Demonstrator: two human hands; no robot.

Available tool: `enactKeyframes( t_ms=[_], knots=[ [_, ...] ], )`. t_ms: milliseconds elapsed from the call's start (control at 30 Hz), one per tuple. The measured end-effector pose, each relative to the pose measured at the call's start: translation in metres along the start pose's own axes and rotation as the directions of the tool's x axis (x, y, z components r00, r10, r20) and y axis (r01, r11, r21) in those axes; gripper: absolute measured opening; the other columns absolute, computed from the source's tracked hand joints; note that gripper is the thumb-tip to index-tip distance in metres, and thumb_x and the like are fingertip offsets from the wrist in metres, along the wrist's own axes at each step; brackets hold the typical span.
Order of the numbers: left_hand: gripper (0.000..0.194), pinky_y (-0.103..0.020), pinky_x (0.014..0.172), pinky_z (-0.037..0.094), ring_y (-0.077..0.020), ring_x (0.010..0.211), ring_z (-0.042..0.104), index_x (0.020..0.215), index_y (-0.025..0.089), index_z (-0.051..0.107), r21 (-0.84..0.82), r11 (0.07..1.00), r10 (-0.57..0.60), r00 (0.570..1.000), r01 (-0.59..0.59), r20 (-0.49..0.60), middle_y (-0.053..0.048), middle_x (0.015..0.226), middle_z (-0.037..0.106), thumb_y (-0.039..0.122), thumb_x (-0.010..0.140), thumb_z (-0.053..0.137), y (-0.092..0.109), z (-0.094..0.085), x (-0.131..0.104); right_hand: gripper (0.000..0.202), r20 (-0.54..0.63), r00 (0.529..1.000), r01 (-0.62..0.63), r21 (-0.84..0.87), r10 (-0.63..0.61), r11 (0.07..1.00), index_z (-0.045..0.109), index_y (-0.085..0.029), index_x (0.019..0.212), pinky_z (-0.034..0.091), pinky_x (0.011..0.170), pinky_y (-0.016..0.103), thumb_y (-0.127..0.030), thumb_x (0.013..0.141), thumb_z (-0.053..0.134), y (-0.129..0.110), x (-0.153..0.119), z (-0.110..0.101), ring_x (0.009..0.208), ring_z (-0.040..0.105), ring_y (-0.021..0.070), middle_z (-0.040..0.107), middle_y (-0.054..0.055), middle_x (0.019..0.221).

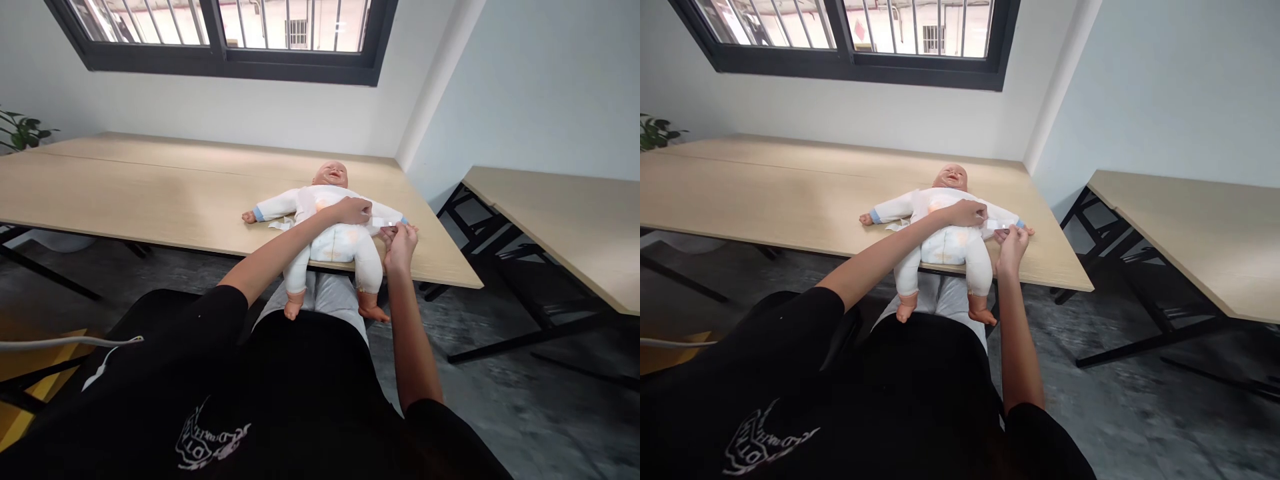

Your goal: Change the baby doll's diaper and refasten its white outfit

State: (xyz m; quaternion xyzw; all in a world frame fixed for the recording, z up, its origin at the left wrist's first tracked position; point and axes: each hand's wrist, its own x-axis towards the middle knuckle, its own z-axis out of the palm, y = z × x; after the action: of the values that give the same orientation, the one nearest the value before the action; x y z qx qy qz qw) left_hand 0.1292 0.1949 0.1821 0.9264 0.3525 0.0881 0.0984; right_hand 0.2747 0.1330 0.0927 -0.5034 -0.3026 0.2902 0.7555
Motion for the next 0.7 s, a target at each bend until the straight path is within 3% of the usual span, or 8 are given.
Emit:
enactKeyframes(
  t_ms=[100, 200, 333, 467, 567, 633, 700],
  knots=[
    [0.025, -0.044, 0.109, 0.038, -0.0308, 0.125, 0.056, 0.105, 0.016, 0.070, 0.117, 0.993, 0.001, 0.996, 0.010, -0.090, -0.015, 0.119, 0.072, 0.022, 0.091, 0.050, -0.003, 0.001, 0.002, 0.013, 0.067, 0.997, 0.032, -0.029, -0.030, 0.999, 0.046, -0.025, 0.091, 0.065, 0.079, 0.035, -0.033, 0.085, 0.054, -0.018, 0.003, 0.013, 0.075, 0.072, 0.0179, 0.065, 0.002, 0.085],
    [0.028, -0.044, 0.106, 0.041, -0.0322, 0.126, 0.055, 0.107, 0.015, 0.069, 0.111, 0.993, -0.011, 0.990, 0.026, -0.140, -0.017, 0.117, 0.071, 0.014, 0.087, 0.049, -0.011, 0.003, 0.007, 0.009, 0.194, 0.975, 0.149, -0.205, -0.109, 0.967, 0.052, -0.024, 0.087, 0.064, 0.078, 0.040, -0.029, 0.083, 0.057, -0.040, -0.002, 0.033, 0.069, 0.070, 0.0200, 0.066, 0.002, 0.078],
    [0.030, -0.037, 0.094, 0.047, -0.0264, 0.104, 0.062, 0.094, 0.013, 0.069, -0.130, 0.991, -0.048, 0.976, 0.020, -0.214, -0.012, 0.101, 0.073, 0.008, 0.073, 0.048, -0.025, 0.002, 0.012, 0.008, 0.292, 0.924, 0.364, -0.475, -0.247, 0.801, 0.052, -0.024, 0.078, 0.057, 0.093, 0.049, -0.026, 0.083, 0.058, -0.056, -0.019, 0.060, 0.077, 0.067, 0.0259, 0.065, 0.004, 0.074],
    [0.016, -0.033, 0.092, 0.049, -0.0196, 0.092, 0.062, 0.077, 0.016, 0.062, -0.470, 0.883, -0.139, 0.951, -0.008, -0.277, -0.005, 0.080, 0.068, 0.014, 0.074, 0.047, -0.038, -0.002, 0.014, 0.011, 0.344, 0.889, 0.448, -0.518, -0.303, 0.728, 0.048, -0.025, 0.079, 0.051, 0.100, 0.052, -0.024, 0.087, 0.056, -0.058, -0.039, 0.078, 0.086, 0.065, 0.0290, 0.061, 0.004, 0.073],
    [0.004, -0.030, 0.087, 0.051, -0.0168, 0.089, 0.062, 0.078, 0.018, 0.058, -0.704, 0.709, -0.284, 0.931, 0.043, -0.229, -0.005, 0.081, 0.068, 0.017, 0.081, 0.055, -0.045, -0.004, 0.015, 0.007, 0.414, 0.873, 0.470, -0.567, -0.259, 0.677, 0.050, -0.024, 0.085, 0.047, 0.103, 0.055, -0.020, 0.091, 0.053, -0.059, -0.055, 0.087, 0.092, 0.065, 0.0318, 0.062, 0.007, 0.079],
    [0.011, -0.030, 0.085, 0.052, -0.0160, 0.086, 0.061, 0.079, 0.018, 0.057, -0.778, 0.624, -0.354, 0.912, 0.066, -0.207, -0.005, 0.081, 0.067, 0.022, 0.085, 0.065, -0.049, -0.004, 0.017, 0.006, 0.453, 0.869, 0.472, -0.634, -0.200, 0.612, 0.052, -0.022, 0.090, 0.046, 0.103, 0.055, -0.018, 0.094, 0.051, -0.061, -0.065, 0.092, 0.095, 0.065, 0.0336, 0.064, 0.010, 0.085],
    [0.019, -0.031, 0.083, 0.053, -0.0149, 0.081, 0.060, 0.077, 0.018, 0.056, -0.800, 0.596, -0.387, 0.899, 0.074, -0.206, -0.005, 0.078, 0.065, 0.026, 0.085, 0.072, -0.052, -0.004, 0.019, 0.007, 0.486, 0.862, 0.480, -0.692, -0.144, 0.539, 0.055, -0.019, 0.095, 0.046, 0.102, 0.054, -0.017, 0.098, 0.049, -0.063, -0.075, 0.095, 0.099, 0.066, 0.0351, 0.066, 0.013, 0.091]
  ],
)
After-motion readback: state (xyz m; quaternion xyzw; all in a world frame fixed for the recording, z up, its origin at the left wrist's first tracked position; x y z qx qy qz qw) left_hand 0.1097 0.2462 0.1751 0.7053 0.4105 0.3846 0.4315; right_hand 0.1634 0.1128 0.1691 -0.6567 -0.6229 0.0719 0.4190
